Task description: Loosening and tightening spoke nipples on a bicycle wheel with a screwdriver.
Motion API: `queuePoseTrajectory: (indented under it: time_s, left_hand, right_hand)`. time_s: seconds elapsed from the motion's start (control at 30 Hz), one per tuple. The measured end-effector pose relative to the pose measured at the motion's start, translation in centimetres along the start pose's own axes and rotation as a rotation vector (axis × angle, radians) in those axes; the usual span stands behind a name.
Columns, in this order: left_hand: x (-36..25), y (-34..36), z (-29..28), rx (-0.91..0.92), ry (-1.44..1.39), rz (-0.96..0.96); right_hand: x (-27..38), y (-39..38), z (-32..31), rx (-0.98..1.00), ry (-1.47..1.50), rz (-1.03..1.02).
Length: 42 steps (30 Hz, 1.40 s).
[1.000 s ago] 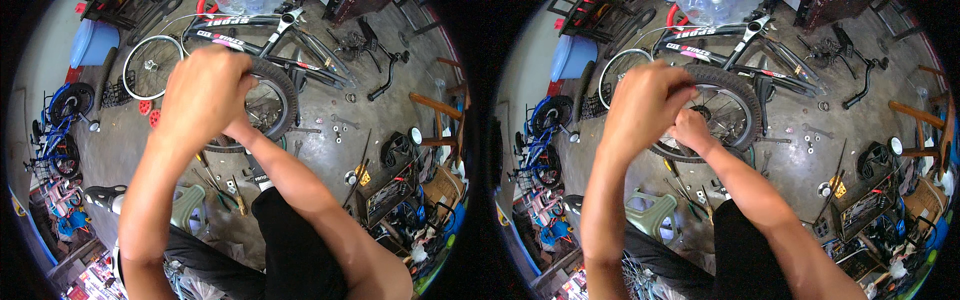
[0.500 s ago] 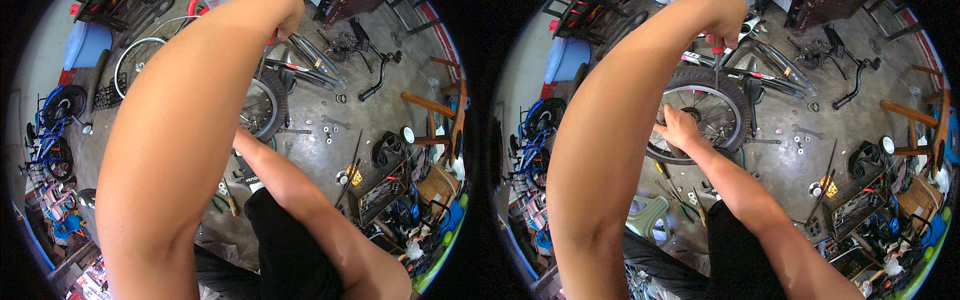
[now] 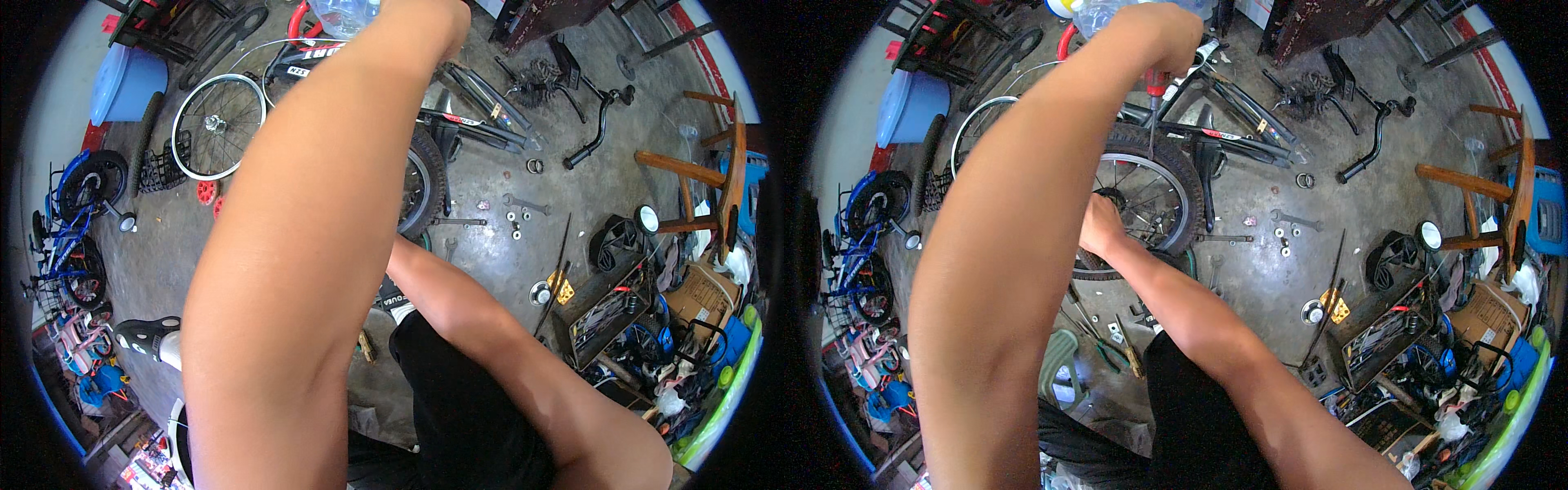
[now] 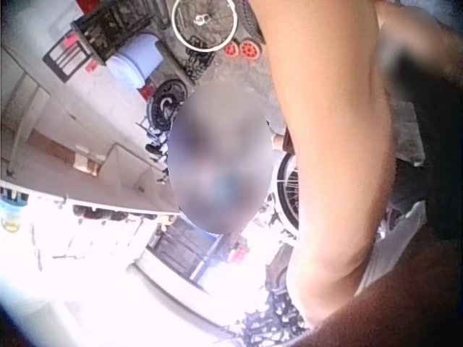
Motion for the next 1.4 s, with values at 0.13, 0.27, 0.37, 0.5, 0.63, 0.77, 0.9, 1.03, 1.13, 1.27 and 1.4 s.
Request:
queuePoseTrajectory:
  time_s: [0.13, 0.27, 0.37, 0.5, 0.63, 0.77, 0.9, 1.03, 1.13, 1.27, 1.4]
  left_hand:
    - [-0.3, -0.7, -1.2, -0.517, -0.052, -0.086]
    - [0.6, -1.3, 0.1, -0.601, -0.138, -0.102]
    - [0.5, -2.5, 9.4, -0.649, -0.087, -0.071]
    - [-2.8, -7.1, 5.3, -0.769, -0.331, 0.062]
    - [1.4, -11.1, -0.7, -1.063, -0.240, -0.055]
    - [14.6, -15.5, -5.8, -1.206, -0.638, -0.612]
    - [29.3, -15.9, 5.4, -0.930, -1.330, -0.769]
    - [29.4, -21.9, 14.8, -0.456, -1.233, -1.035]
    - [29.8, -27.2, 20.1, -0.441, -1.042, -1.117]
    - [30.2, -35.3, 27.9, -0.762, -1.112, -1.355]
    - [25.0, -46.4, 44.3, -0.971, -2.043, -1.661]
  right_hand:
    - [-2.3, 0.3, -0.3, -0.106, 0.091, -0.004]
    - [-1.5, -0.1, 1.1, 0.076, 0.057, 0.018]
    - [-0.1, -1.5, 1.4, -0.140, 0.465, -0.109]
    - [-1.8, -2.3, 2.0, -0.173, 0.710, -0.084]
    - [-0.3, -1.3, 1.4, -0.126, -0.038, -0.123]
    - [0.6, -1.4, -0.8, -0.113, 0.005, -0.063]
    - [2.3, -1.4, 0.7, -0.023, -0.005, -0.060]
    - [1.0, -1.1, 0.0, -0.046, -0.029, -0.007]
    - [0.7, -1.0, -0.2, -0.061, 0.023, -0.012]
    - [0.9, -1.1, -0.5, -0.068, 0.016, -0.016]
    - [2.2, -1.2, 0.2, -0.044, 0.015, -0.035]
Point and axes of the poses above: each hand's wrist, its own y-axis towards the middle knuckle, its own z-axis out of the palm, x = y × z, the point moved 10 cm from there along y, towards the middle knuckle
